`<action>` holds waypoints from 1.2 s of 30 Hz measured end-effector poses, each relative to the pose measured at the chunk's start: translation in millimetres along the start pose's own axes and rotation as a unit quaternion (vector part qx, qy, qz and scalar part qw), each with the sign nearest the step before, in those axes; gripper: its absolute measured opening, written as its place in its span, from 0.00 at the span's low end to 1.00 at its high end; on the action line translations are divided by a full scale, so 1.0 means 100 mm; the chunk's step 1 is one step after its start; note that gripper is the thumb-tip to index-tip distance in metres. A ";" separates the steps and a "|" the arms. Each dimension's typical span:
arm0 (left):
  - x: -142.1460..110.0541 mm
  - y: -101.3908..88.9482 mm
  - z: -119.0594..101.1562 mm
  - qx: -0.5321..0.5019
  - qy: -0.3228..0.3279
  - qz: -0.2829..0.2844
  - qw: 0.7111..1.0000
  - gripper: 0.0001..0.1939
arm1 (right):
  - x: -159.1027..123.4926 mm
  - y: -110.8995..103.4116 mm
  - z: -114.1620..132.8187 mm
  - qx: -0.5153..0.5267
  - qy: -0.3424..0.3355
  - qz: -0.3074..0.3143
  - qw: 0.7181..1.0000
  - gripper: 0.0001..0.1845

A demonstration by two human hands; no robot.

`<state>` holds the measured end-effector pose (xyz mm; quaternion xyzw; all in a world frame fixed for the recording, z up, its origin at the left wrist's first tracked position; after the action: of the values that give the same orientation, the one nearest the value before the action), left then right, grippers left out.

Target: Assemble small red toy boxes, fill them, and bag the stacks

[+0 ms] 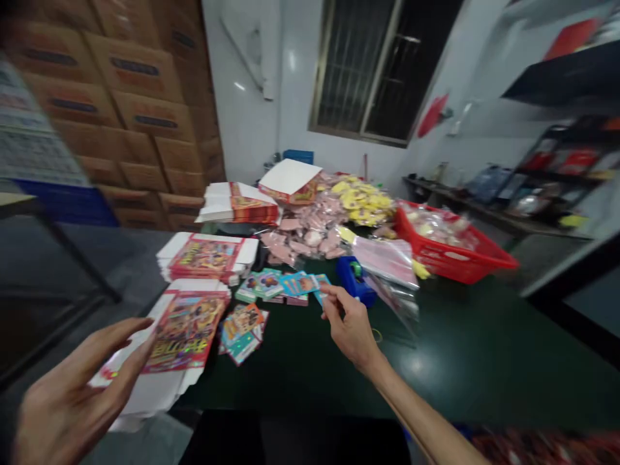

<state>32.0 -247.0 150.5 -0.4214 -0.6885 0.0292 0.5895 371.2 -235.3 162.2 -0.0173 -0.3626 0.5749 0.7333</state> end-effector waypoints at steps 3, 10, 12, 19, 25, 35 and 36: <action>0.13 0.08 0.16 0.043 0.038 0.015 0.998 0.12 | 0.43 0.44 0.16 -0.013 -0.073 0.071 0.995 0.09; 0.32 0.36 0.35 0.113 0.098 0.150 0.977 0.18 | 1.36 1.56 0.25 -0.171 -0.168 0.230 0.943 0.18; 0.43 0.38 0.38 0.121 0.096 0.188 0.970 0.18 | 1.52 1.81 0.25 -0.183 -0.178 0.250 0.934 0.29; 0.48 0.30 0.57 0.107 0.031 0.262 0.959 0.20 | 1.74 2.20 0.16 -0.266 -0.182 0.333 0.886 0.55; 0.37 0.26 0.85 0.075 -0.112 0.287 0.948 0.27 | 1.54 2.11 0.31 -0.302 -0.173 0.314 0.883 0.38; -0.03 0.36 0.89 -0.027 -0.200 0.314 0.928 0.33 | 0.58 2.19 0.47 -0.246 -0.165 0.300 0.907 0.23; -0.07 0.38 0.90 -0.009 -0.190 0.307 0.933 0.35 | 0.58 2.24 0.45 -0.255 -0.159 0.301 0.905 0.27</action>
<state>-22.6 -185.6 97.0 -0.6040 -0.6252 0.2820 0.4061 164.8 -127.5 126.7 -0.2204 -0.5866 0.6509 0.4286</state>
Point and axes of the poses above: each hand's wrist, its own x-axis towards the middle knuckle, its own y-axis out of the palm, z = x × y, the point moved 1 cm from there along x, towards the middle knuckle, and after that the axes turned 3 degrees about x, right-handed, at the moved point
